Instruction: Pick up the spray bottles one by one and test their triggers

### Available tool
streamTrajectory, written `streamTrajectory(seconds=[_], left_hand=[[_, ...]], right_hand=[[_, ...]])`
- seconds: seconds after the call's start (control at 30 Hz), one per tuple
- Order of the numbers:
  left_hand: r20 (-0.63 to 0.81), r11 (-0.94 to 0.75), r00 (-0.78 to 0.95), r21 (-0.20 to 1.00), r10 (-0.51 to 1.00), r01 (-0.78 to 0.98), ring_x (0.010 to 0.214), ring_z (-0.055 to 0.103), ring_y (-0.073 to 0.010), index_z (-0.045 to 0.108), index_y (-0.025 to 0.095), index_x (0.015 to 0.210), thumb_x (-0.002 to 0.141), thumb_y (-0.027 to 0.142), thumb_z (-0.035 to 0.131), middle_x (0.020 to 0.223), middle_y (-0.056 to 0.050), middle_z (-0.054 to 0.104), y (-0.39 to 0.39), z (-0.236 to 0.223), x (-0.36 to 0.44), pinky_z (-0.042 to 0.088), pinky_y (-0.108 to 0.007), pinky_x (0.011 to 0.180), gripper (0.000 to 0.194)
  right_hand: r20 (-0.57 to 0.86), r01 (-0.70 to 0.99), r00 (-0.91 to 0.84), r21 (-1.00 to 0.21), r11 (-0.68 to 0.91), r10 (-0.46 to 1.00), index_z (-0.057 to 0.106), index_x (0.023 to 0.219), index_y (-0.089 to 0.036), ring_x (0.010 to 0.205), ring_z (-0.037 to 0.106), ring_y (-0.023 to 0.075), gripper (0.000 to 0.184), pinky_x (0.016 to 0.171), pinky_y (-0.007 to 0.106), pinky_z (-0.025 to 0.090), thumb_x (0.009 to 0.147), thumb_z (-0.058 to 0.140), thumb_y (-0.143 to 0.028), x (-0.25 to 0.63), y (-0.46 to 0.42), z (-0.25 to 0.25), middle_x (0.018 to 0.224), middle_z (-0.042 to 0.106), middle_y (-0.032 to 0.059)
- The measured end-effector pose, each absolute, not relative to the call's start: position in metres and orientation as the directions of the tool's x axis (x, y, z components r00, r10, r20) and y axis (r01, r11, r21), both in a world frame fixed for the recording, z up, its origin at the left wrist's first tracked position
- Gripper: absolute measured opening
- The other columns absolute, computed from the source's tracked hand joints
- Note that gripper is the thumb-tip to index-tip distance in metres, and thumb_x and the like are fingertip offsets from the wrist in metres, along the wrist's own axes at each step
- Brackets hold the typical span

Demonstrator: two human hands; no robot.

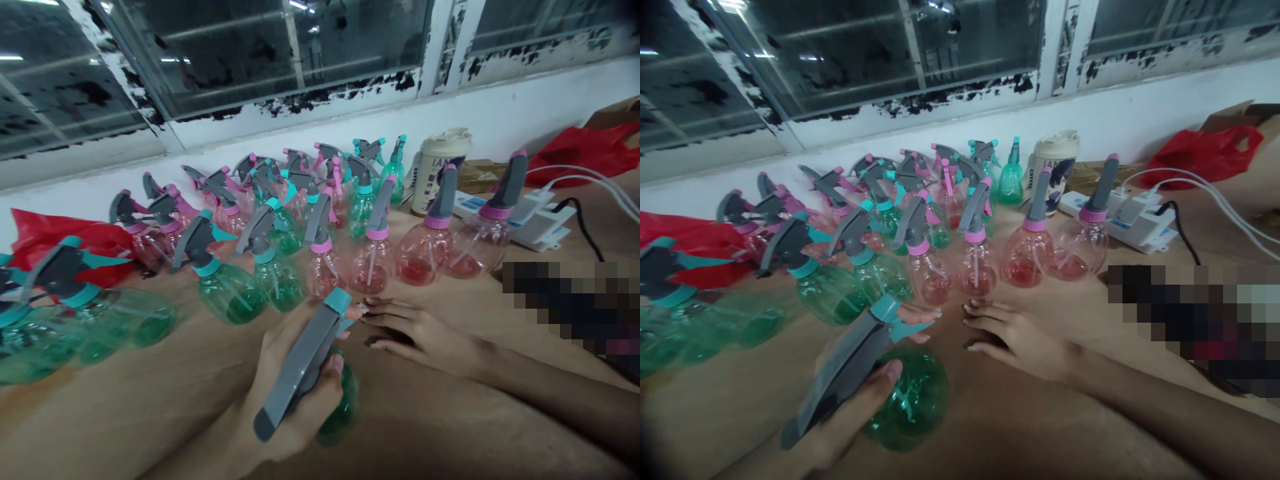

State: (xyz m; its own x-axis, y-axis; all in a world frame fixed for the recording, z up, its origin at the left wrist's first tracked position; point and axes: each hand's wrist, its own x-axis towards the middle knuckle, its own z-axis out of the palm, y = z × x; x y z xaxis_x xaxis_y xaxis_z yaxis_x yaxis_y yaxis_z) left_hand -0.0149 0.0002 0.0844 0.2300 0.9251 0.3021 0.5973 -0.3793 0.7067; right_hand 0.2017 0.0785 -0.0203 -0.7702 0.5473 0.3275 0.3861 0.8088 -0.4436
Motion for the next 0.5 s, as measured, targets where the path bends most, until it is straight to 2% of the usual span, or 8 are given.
streamTrajectory(seconds=[0.13, 0.27, 0.5], left_hand=[[0.372, -0.458, 0.269, 0.750, 0.889, 0.477, 0.080, 0.062, -0.0198, 0.057, 0.030, 0.106, 0.069, 0.011, 0.048, 0.089, 0.000, 0.065, 0.0005, 0.0843, -0.0141, 0.054, -0.035, 0.074, 0.042], [0.369, -0.488, 0.323, 0.723, 0.871, 0.489, 0.073, 0.060, -0.0194, 0.055, 0.027, 0.102, 0.069, 0.010, 0.049, 0.083, -0.001, 0.062, 0.0004, 0.0889, -0.0144, 0.052, -0.035, 0.071, 0.038], [0.379, -0.502, 0.331, 0.689, 0.864, 0.523, 0.061, 0.054, -0.0177, 0.053, 0.024, 0.090, 0.074, 0.016, 0.047, 0.069, 0.000, 0.053, -0.0027, 0.0907, -0.0158, 0.048, -0.034, 0.063, 0.019]], right_hand=[[0.312, 0.398, -0.771, -0.446, 0.802, 0.556, 0.054, 0.121, -0.021, 0.123, 0.045, 0.0198, 0.036, 0.102, 0.041, 0.040, 0.089, 0.049, -0.036, 0.2023, 0.0779, -0.0207, 0.126, 0.057, 0.0061], [0.289, 0.416, -0.773, -0.441, 0.796, 0.564, 0.055, 0.121, -0.020, 0.124, 0.044, 0.0194, 0.036, 0.104, 0.040, 0.038, 0.090, 0.048, -0.037, 0.2026, 0.0768, -0.0192, 0.129, 0.054, 0.0066], [0.266, 0.431, -0.775, -0.442, 0.787, 0.574, 0.052, 0.125, -0.022, 0.126, 0.041, 0.0190, 0.038, 0.106, 0.040, 0.036, 0.090, 0.047, -0.037, 0.2028, 0.0761, -0.0192, 0.131, 0.053, 0.0050]])
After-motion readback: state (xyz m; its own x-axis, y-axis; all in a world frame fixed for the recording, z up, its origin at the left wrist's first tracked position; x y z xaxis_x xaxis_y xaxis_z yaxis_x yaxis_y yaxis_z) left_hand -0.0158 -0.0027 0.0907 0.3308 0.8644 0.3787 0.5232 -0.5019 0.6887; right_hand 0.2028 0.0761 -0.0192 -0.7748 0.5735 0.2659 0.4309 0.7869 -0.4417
